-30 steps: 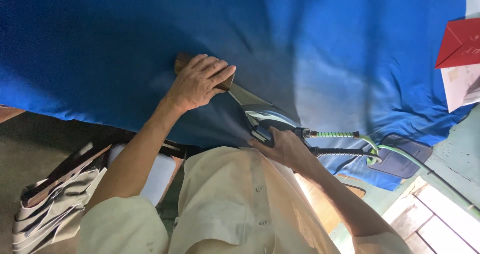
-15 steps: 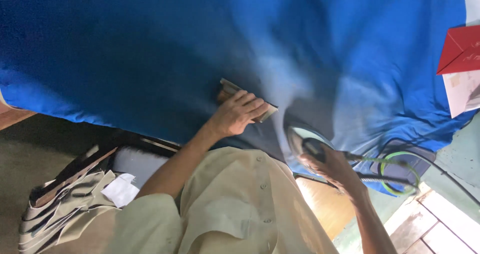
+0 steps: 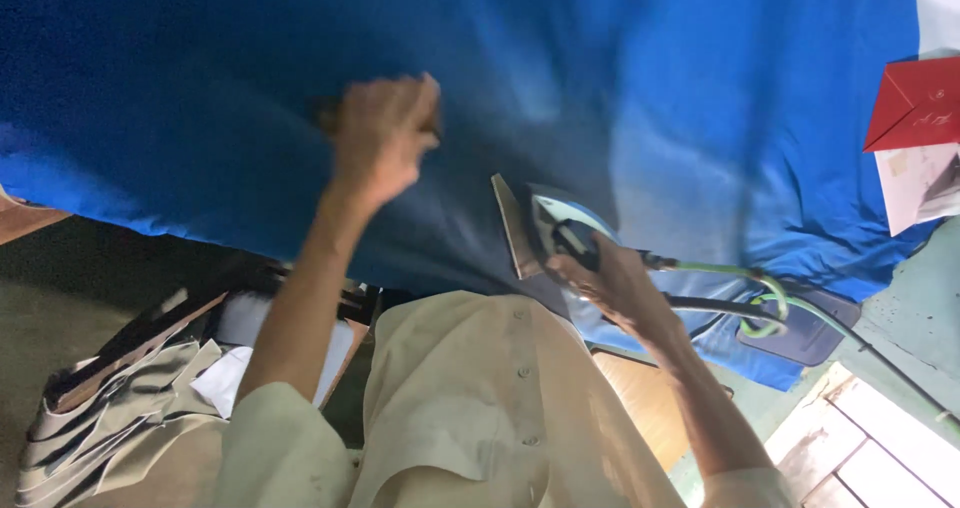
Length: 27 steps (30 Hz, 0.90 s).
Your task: The person irons a blue fabric on a workbench using a steam iron and a wooden block. They then iron several beige fabric strips, folding and pressing them sequentially.
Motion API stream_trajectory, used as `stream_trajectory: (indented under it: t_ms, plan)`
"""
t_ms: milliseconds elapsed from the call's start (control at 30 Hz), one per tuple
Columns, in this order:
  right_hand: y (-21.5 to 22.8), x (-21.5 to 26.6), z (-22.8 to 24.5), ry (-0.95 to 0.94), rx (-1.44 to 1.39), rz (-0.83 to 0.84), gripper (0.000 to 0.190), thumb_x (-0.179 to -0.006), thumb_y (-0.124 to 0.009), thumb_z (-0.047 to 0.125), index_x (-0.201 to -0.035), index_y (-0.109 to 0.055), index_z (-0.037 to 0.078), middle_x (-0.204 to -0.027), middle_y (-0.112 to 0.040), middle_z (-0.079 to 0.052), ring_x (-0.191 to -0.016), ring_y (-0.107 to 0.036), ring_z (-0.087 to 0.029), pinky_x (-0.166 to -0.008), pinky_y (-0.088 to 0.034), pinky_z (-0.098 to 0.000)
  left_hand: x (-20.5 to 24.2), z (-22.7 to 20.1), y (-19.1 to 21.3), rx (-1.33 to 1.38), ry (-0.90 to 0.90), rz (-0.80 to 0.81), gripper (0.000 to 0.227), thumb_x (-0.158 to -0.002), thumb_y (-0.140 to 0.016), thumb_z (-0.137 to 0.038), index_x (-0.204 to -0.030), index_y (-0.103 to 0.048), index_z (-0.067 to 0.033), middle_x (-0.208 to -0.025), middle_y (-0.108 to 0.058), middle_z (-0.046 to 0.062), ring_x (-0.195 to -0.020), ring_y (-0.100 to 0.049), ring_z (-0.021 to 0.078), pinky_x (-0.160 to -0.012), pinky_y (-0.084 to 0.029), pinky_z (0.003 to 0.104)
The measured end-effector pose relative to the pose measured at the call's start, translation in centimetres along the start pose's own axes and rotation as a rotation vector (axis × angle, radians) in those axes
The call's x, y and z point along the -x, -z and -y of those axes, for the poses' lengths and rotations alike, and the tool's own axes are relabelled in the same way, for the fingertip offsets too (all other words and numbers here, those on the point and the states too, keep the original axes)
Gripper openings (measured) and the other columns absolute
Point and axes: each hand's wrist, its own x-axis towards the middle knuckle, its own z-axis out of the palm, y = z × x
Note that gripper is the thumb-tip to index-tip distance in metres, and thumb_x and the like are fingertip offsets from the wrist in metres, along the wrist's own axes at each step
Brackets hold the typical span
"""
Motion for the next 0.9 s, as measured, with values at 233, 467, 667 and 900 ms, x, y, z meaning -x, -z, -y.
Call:
stream_trajectory:
  t_ms: [233, 467, 667, 900]
  plan:
    - [-4.3, 0.2, 2.8, -0.176, -0.191, 0.150, 0.062, -0.085, -0.062, 0.068, -0.087, -0.053, 0.007, -0.076, -0.071, -0.016, -0.073, -0.058, -0.042, -0.071, -0.044, -0.0425, -1.0, -4.2, -1.6, 0.039, 0.166, 0.120, 0.074, -0.107, -0.041, -0.062, -0.153, -0.045, -0.0045, -0.153, -0.040, 0.025, -0.142, -0.040, 0.0480, -0.117, -0.028, 0.071]
    - [-6.4, 1.3, 2.0, -0.249, -0.232, 0.054, 0.060, -0.090, -0.069, 0.060, -0.074, -0.053, 0.004, -0.062, -0.057, -0.010, -0.058, -0.048, -0.028, -0.061, -0.041, -0.0410, 0.1, -5.8, -5.1, 0.147, 0.174, 0.236, 0.092, -0.094, -0.084, -0.054, -0.158, -0.034, -0.0108, -0.161, -0.032, 0.018, -0.152, -0.028, 0.0438, -0.124, -0.025, 0.068]
    - [-3.8, 2.9, 3.1, -0.384, -0.264, 0.274, 0.059, -0.086, -0.065, 0.066, -0.082, -0.060, 0.007, -0.074, -0.072, -0.014, -0.067, -0.068, -0.032, -0.067, -0.051, -0.0403, -0.1, -6.5, -4.7, 0.213, 0.184, 0.144, 0.066, -0.100, -0.069, -0.053, -0.147, -0.048, -0.0121, -0.156, -0.037, 0.019, -0.150, -0.031, 0.0451, -0.121, -0.026, 0.069]
    - [-3.8, 4.4, 1.5, -0.343, -0.238, 0.325, 0.063, -0.087, -0.066, 0.066, -0.074, -0.045, 0.007, -0.064, -0.062, -0.008, -0.059, -0.055, -0.030, -0.064, -0.046, -0.0380, 0.2, -6.3, -5.2, 0.206, 0.158, 0.122, 0.062, -0.105, -0.058, -0.059, -0.144, -0.051, -0.0117, -0.156, -0.035, 0.018, -0.151, -0.030, 0.0431, -0.121, -0.024, 0.069]
